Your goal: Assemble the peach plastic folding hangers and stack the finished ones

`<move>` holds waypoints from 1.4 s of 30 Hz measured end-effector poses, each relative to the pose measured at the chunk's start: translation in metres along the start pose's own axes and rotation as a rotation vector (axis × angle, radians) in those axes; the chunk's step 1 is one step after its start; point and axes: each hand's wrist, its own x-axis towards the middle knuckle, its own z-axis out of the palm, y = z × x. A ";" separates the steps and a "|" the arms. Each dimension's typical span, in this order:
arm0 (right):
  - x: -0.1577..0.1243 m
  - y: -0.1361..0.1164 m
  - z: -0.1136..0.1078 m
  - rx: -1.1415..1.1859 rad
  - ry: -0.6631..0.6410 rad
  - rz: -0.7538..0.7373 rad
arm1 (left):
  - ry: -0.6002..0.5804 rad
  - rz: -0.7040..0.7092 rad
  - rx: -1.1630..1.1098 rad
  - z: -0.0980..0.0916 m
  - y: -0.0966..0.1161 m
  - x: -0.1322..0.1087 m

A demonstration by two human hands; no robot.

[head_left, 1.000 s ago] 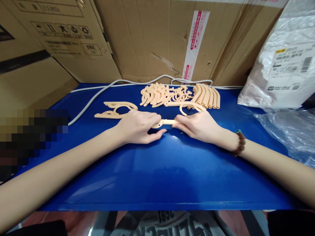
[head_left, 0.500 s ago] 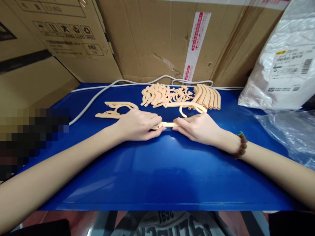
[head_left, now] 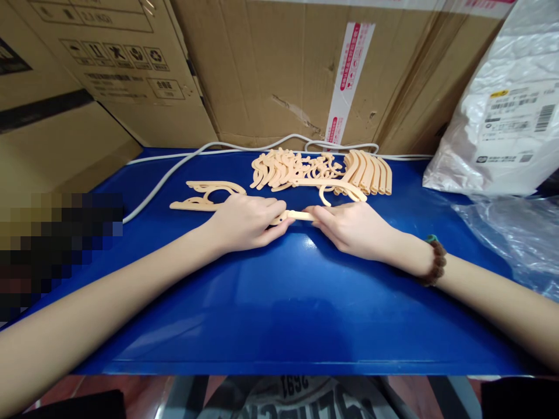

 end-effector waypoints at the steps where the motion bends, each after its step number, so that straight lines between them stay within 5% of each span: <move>1: 0.000 0.000 0.001 0.003 0.003 -0.006 | -0.019 -0.015 -0.004 0.001 0.000 0.000; 11: -0.001 0.009 0.000 -0.107 0.398 0.001 | 0.024 -0.120 0.030 -0.002 0.004 -0.004; 16: -0.002 0.020 -0.005 -0.158 0.515 0.142 | 0.049 -0.122 0.066 -0.001 0.002 -0.004; 26: 0.002 0.023 -0.002 -0.078 0.329 0.156 | 0.094 -0.002 0.011 -0.004 0.000 -0.003; 34: 0.000 0.028 0.000 -0.133 0.310 0.235 | -0.016 0.199 -0.009 -0.011 -0.011 0.003; 42: 0.000 0.032 -0.002 -0.268 0.258 0.255 | 0.050 0.218 -0.030 0.002 -0.014 0.002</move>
